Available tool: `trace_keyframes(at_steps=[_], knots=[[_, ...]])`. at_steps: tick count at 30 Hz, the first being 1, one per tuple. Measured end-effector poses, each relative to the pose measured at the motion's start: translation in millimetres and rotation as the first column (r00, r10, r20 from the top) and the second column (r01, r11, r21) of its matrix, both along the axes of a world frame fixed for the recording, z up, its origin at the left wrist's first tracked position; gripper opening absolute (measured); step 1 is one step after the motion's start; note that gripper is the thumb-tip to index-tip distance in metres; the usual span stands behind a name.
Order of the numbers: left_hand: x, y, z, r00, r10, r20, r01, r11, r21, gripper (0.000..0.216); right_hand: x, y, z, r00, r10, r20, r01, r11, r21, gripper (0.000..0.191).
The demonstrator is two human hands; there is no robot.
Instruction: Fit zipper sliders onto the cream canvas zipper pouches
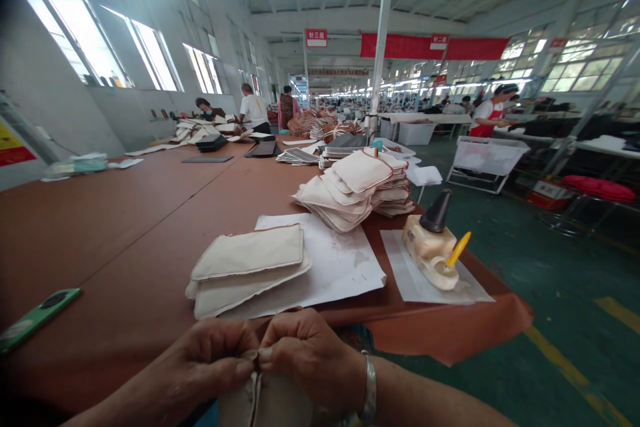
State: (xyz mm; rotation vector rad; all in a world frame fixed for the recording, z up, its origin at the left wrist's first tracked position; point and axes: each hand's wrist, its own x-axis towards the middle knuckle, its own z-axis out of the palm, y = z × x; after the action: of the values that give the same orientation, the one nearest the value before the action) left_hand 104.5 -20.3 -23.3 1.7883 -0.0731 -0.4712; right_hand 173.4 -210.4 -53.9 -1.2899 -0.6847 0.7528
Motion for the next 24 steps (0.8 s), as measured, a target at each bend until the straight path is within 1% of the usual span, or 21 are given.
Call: trace_keyframes(at_steps=[2,4,6,7,9,10,11,12,13,14,15,16,17,19,20,21,24], knots=[[1,-3,5.1,1.000,-0.021,0.006,0.021,0.999,0.038,0.030,-1,-1,0.3,0.985,-0.030,0.172,0.026,0.999,0.024,0.015],[2,-7,13.6,0.999,-0.044,0.014,0.041,0.988,0.149,0.030,-1,-2,2.4,0.939,-0.053,0.340,0.041,0.998,0.043,0.017],[3,-11,21.5,0.997,-0.072,0.035,0.059,0.960,0.272,0.026,-1,-3,3.4,0.913,-0.047,0.404,0.034,0.999,0.040,0.019],[2,-12,24.1,0.993,-0.094,0.071,0.065,0.941,0.333,0.024,-2,-3,2.8,0.906,-0.040,0.421,0.028,0.999,0.034,0.019],[1,-15,25.0,0.967,-0.147,0.206,0.038,0.890,0.455,0.024,-4,-3,-0.3,0.866,-0.045,0.498,0.043,0.999,0.015,0.018],[0,-17,23.2,0.945,-0.170,0.279,0.007,0.865,0.503,0.024,-5,-4,-2.4,0.821,-0.065,0.568,0.073,0.997,0.008,0.017],[0,-18,20.1,0.925,-0.179,0.334,-0.026,0.849,0.528,0.025,-6,-4,-4.5,0.753,-0.092,0.651,0.110,0.994,0.014,0.015],[-1,-19,15.8,0.920,-0.169,0.353,-0.044,0.851,0.523,0.024,-8,-5,-6.4,0.672,-0.119,0.731,0.142,0.989,0.030,0.014],[-2,-19,11.0,0.933,-0.132,0.335,-0.051,0.873,0.485,0.024,-8,-6,-7.7,0.590,-0.138,0.796,0.156,0.986,0.055,0.014],[-2,-19,6.0,0.956,-0.076,0.285,-0.053,0.907,0.418,0.023,-9,-7,-8.3,0.529,-0.147,0.836,0.152,0.985,0.077,0.014],[-2,-19,1.4,0.976,-0.018,0.216,-0.055,0.942,0.331,0.021,-9,-8,-8.2,0.511,-0.149,0.846,0.139,0.986,0.090,0.015],[-2,-18,-2.3,0.989,0.027,0.142,-0.060,0.970,0.237,0.020,-8,-9,-7.4,0.542,-0.137,0.829,0.123,0.989,0.083,0.016],[-2,-17,-4.7,0.995,0.054,0.080,-0.066,0.986,0.150,0.020,-7,-10,-6.0,0.607,-0.117,0.786,0.112,0.992,0.061,0.016],[-2,-14,-5.1,0.998,0.065,0.016,-0.066,0.997,0.033,0.022,-5,-11,-2.4,0.752,-0.081,0.655,0.103,0.995,0.005,0.016],[-1,-13,-3.5,0.999,0.051,0.004,-0.051,0.999,-0.003,0.024,-4,-11,-0.7,0.799,-0.076,0.596,0.102,0.995,-0.009,0.017],[0,-11,-1.3,0.999,0.039,-0.003,-0.039,0.999,-0.026,0.027,-3,-10,0.7,0.829,-0.076,0.554,0.099,0.995,-0.011,0.017],[1,-7,4.6,1.000,0.011,-0.005,-0.011,1.000,-0.012,0.034,-1,-9,2.3,0.879,-0.075,0.470,0.081,0.997,0.009,0.019]])
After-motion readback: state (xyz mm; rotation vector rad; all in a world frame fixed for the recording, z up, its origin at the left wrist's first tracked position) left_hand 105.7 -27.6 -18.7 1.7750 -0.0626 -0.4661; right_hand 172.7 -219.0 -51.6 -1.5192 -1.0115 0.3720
